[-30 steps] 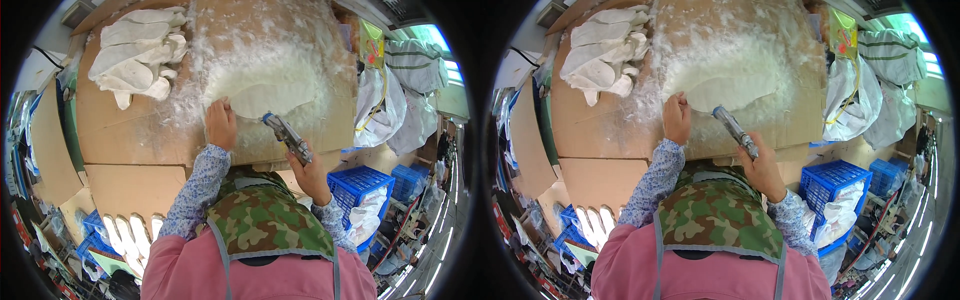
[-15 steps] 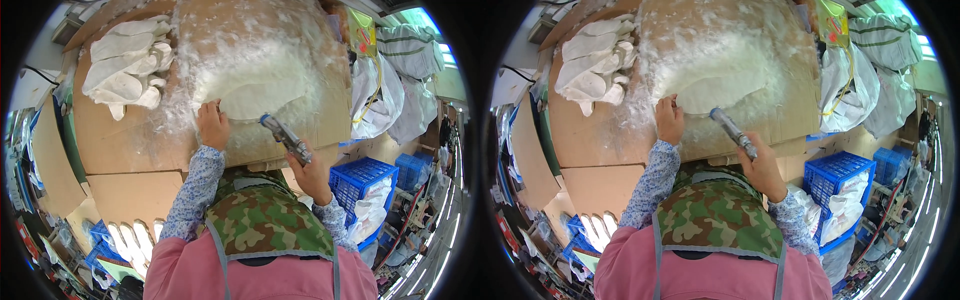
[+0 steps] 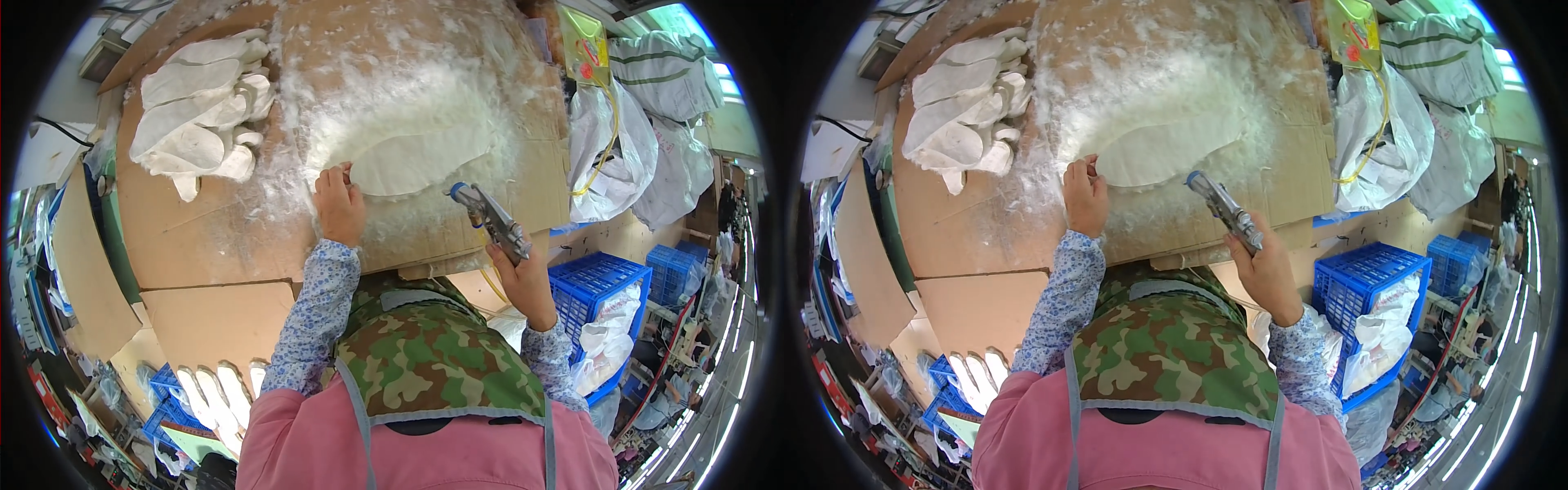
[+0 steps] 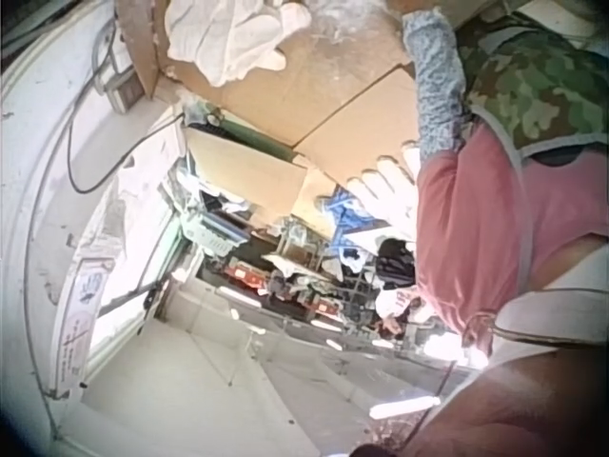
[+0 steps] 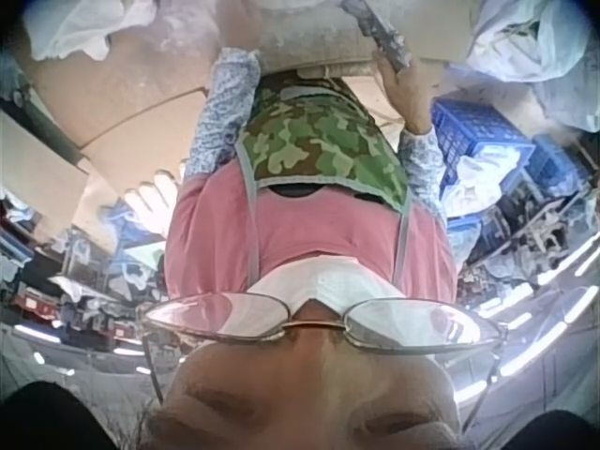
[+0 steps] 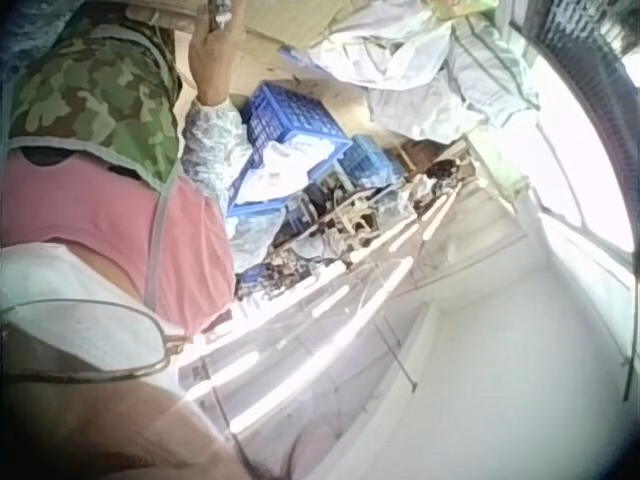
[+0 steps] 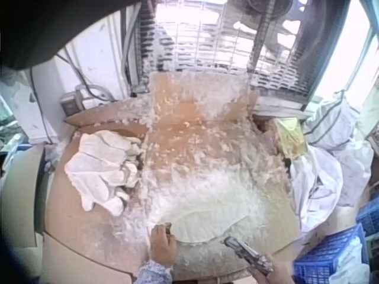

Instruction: Applying a spray coating to white shoe components using a hand-held spray gun.

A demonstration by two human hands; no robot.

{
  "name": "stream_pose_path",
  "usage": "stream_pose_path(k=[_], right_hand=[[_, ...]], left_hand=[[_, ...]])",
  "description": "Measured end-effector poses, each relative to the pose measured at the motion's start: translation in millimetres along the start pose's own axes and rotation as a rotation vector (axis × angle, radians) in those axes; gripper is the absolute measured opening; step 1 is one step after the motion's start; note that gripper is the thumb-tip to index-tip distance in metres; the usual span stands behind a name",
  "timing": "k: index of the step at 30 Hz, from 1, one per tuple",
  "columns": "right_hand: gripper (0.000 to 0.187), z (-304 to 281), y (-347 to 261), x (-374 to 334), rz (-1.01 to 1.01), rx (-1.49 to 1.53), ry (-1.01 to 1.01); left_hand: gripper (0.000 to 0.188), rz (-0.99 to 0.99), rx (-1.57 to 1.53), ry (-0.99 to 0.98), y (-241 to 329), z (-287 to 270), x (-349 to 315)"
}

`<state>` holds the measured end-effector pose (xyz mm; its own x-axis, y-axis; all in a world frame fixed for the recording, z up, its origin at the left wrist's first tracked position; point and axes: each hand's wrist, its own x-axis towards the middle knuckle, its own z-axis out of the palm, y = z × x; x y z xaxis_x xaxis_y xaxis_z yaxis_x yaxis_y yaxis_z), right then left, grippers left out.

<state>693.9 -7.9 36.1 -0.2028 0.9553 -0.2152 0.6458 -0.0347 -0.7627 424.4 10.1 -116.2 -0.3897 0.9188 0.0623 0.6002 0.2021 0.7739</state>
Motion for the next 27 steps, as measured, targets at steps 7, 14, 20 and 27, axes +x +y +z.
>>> stream_pose_path(k=[7, 14, 20, 27], right_hand=[[0.022, -6.3, 9.9, 3.7, 0.015, 0.049, 0.046], [0.019, -19.2, 10.7, 8.9, 0.021, -0.009, 0.097], [0.021, -27.9, 16.9, 13.2, 0.014, -0.072, 0.147], [0.023, -34.4, 23.1, 14.1, 0.019, -0.069, 0.2]], left_hand=[[0.033, -0.017, 0.001, -0.006, 1.2, -0.6, -0.6], [0.031, -0.013, -0.032, 0.0, 2.5, 0.0, 0.5], [0.029, -0.039, -0.028, 0.003, 3.3, -0.2, 2.8], [0.023, -0.039, -0.036, -0.01, 1.5, 0.7, 6.8]])
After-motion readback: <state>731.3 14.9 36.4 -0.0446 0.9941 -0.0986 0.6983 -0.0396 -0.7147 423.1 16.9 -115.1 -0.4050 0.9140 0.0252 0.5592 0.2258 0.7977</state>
